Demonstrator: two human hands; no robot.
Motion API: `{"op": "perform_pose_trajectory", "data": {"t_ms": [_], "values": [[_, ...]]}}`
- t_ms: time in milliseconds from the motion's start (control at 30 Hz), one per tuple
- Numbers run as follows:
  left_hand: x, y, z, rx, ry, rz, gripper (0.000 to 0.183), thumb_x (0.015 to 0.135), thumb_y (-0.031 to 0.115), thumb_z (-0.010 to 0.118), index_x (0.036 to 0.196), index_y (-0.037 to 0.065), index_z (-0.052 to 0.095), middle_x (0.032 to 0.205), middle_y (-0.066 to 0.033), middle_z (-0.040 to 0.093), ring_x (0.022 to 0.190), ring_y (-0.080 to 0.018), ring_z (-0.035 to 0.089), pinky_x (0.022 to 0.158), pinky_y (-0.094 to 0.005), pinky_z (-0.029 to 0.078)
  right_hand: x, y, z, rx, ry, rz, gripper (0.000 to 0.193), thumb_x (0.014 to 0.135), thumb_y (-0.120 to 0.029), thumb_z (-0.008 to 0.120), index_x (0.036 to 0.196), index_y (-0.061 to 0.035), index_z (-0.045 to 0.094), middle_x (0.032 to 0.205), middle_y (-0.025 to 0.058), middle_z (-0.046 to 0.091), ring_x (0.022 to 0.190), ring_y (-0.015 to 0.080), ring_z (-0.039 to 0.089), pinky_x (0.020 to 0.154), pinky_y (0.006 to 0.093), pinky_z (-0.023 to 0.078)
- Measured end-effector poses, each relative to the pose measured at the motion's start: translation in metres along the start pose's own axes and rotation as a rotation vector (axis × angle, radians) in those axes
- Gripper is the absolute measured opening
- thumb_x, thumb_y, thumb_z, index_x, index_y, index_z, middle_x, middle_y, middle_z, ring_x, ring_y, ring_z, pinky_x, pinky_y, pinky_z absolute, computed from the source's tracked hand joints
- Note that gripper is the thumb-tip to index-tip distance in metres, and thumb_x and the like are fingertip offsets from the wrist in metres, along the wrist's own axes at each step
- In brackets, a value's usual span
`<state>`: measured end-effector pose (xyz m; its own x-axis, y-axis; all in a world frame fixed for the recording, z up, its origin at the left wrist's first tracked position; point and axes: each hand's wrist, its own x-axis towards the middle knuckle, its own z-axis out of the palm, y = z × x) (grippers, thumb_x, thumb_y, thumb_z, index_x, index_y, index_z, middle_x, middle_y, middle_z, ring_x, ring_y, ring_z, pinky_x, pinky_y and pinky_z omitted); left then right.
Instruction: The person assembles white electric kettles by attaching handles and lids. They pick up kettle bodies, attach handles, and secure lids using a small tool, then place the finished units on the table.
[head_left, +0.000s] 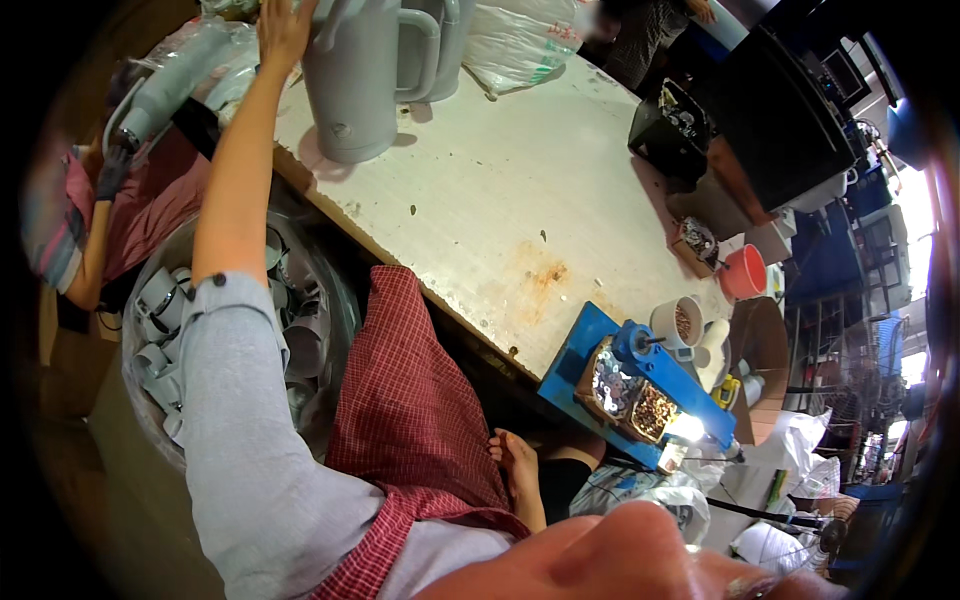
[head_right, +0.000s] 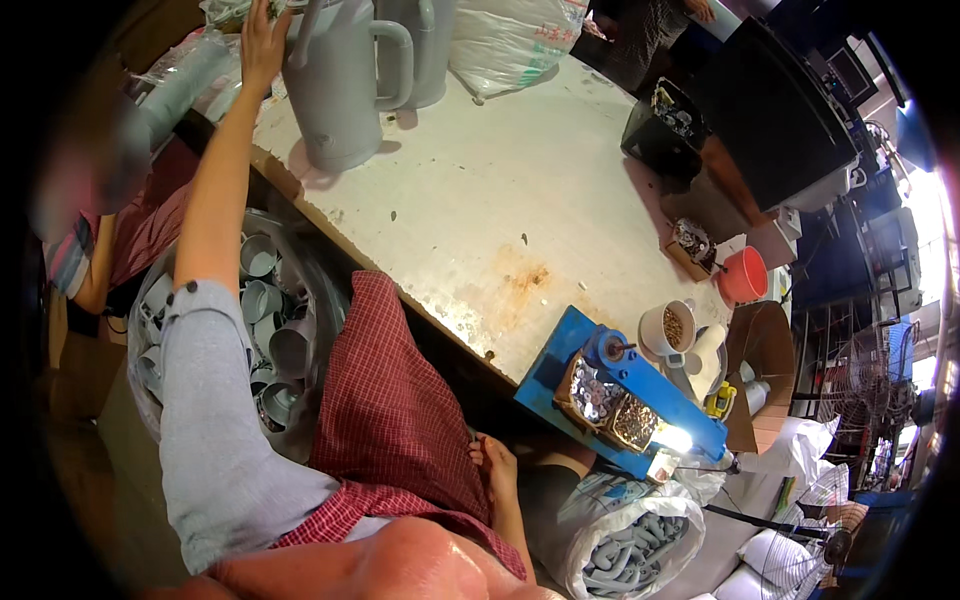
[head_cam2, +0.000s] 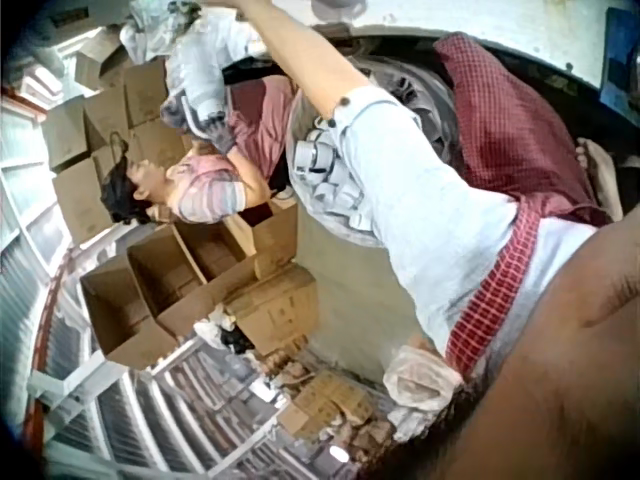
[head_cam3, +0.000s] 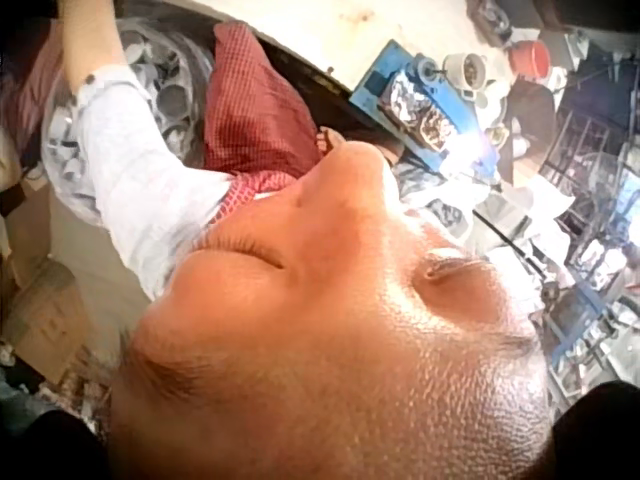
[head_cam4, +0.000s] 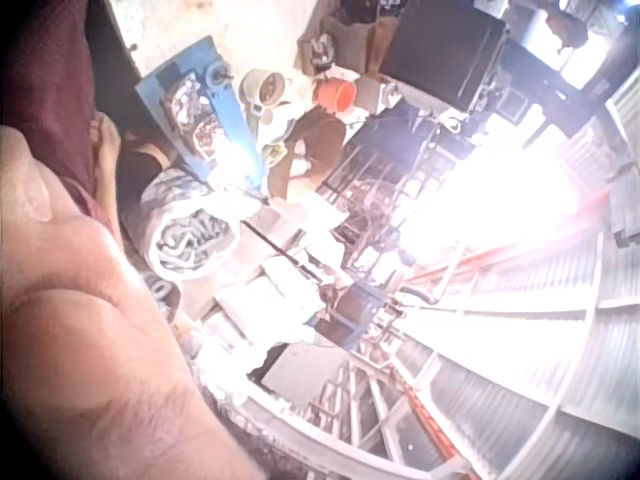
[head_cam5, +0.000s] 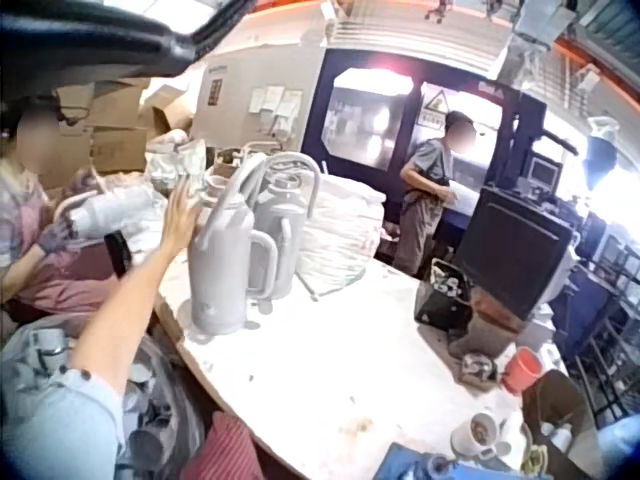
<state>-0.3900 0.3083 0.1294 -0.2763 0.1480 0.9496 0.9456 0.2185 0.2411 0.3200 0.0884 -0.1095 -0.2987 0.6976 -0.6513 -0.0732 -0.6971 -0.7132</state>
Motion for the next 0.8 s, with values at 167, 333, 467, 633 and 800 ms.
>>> {"op": "perform_pose_trajectory", "data": {"t_ms": [167,333,467,633,800], "values": [[-0.239,0.089,-0.138,-0.169,-0.495,-0.353,0.06,0.093,0.027,0.06,0.141,-0.001,0.037,0.139,-0.0223,0.042,0.13,-0.0395,0.037,0.111,-0.0444,0.028,-0.033,-0.027,-0.022,-0.252,0.183,-0.272,0.03,0.096,-0.015,0.06,0.12,0.0029,0.062,0.095,0.0085,0.069,0.08,0.0129,0.063,0.075,0.0258,0.052],[-0.322,0.241,-0.303,-0.309,-0.97,-0.34,0.067,0.094,0.034,0.058,0.146,0.001,0.031,0.154,-0.0208,0.027,0.14,-0.0398,0.026,0.114,-0.049,0.021,-0.077,-0.017,-0.085,-1.081,0.641,-0.726,0.045,0.091,-0.015,0.063,0.13,0.0028,0.053,0.13,0.0236,0.052,0.116,0.0344,0.052,0.101,0.0427,0.04],[-0.344,0.269,-0.333,-0.312,-0.972,-0.463,0.078,0.09,0.036,0.063,0.149,0.001,0.025,0.155,-0.0239,0.02,0.14,-0.0423,0.024,0.114,-0.0498,0.022,-0.093,0.037,-0.125,-1.332,0.744,-0.604,0.068,0.086,-0.025,0.068,0.142,0.0007,0.04,0.144,0.0314,0.035,0.133,0.0481,0.031,0.113,0.0526,0.021],[-0.343,0.267,-0.317,-0.379,-0.908,-0.499,0.077,0.087,0.028,0.066,0.148,0.002,0.027,0.154,-0.0215,0.025,0.139,-0.0399,0.029,0.114,-0.0459,0.024,-0.062,0.076,-0.129,-1.053,0.812,-0.491,0.067,0.089,-0.028,0.064,0.146,-0.0035,0.037,0.148,0.0292,0.032,0.135,0.0463,0.032,0.113,0.05,0.024],[-0.343,0.271,-0.31,-0.416,-0.907,-0.459,0.075,0.087,0.027,0.066,0.148,0.002,0.03,0.154,-0.021,0.027,0.139,-0.039,0.031,0.114,-0.0449,0.024,-0.066,0.07,-0.128,-0.965,0.845,-0.469,0.065,0.088,-0.026,0.065,0.145,-0.0061,0.04,0.148,0.0268,0.034,0.135,0.0436,0.033,0.112,0.0467,0.027]]}}
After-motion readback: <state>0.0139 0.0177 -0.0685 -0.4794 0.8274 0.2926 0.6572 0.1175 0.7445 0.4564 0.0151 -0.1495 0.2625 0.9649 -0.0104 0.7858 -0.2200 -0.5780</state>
